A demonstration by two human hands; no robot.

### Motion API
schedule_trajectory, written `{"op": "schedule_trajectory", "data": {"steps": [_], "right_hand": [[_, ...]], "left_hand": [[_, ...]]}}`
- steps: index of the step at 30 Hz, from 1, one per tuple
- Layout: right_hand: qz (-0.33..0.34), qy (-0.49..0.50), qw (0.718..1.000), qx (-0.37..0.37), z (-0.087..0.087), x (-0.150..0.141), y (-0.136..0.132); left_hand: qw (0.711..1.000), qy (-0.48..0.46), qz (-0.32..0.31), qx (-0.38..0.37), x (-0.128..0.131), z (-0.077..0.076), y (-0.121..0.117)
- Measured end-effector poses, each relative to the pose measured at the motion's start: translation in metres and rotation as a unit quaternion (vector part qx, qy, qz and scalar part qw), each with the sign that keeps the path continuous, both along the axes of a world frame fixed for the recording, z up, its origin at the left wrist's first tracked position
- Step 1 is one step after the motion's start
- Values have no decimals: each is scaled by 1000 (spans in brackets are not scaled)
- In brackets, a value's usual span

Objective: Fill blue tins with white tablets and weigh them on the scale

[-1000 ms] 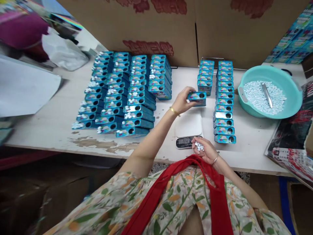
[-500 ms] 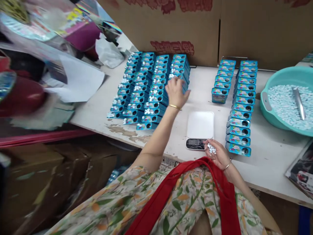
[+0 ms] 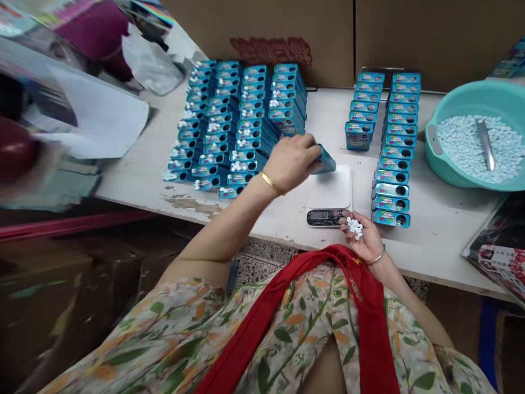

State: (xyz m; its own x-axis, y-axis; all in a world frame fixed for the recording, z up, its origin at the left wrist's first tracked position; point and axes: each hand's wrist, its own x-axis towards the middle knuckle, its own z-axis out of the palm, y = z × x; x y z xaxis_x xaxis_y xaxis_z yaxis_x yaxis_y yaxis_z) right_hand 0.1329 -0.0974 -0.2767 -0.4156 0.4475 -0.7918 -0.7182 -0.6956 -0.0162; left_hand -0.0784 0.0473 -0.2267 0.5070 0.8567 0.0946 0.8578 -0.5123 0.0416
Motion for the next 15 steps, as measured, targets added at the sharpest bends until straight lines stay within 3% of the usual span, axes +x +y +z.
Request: {"op": "schedule_trajectory", "data": {"steps": [2,5,10,12,15], "right_hand": [[1,1,1000,13,1,-2,-4],[-18,3,998,64,1,-5,-11],[-55,4,991,123,-4,-8,-18],[-72,4,989,126,-9,-7,-19],[-87,-4,989,122,-18,-5,-22]], "left_hand": [[996,63,-46,-43,23,13,-21],[987,108,-71,-97,38,21,-31],[994,36,-93,-44,28,29,-49],[988,2,-139,-64,32,25,-72],[969,-8,-202,-142,52,1,-116]]}}
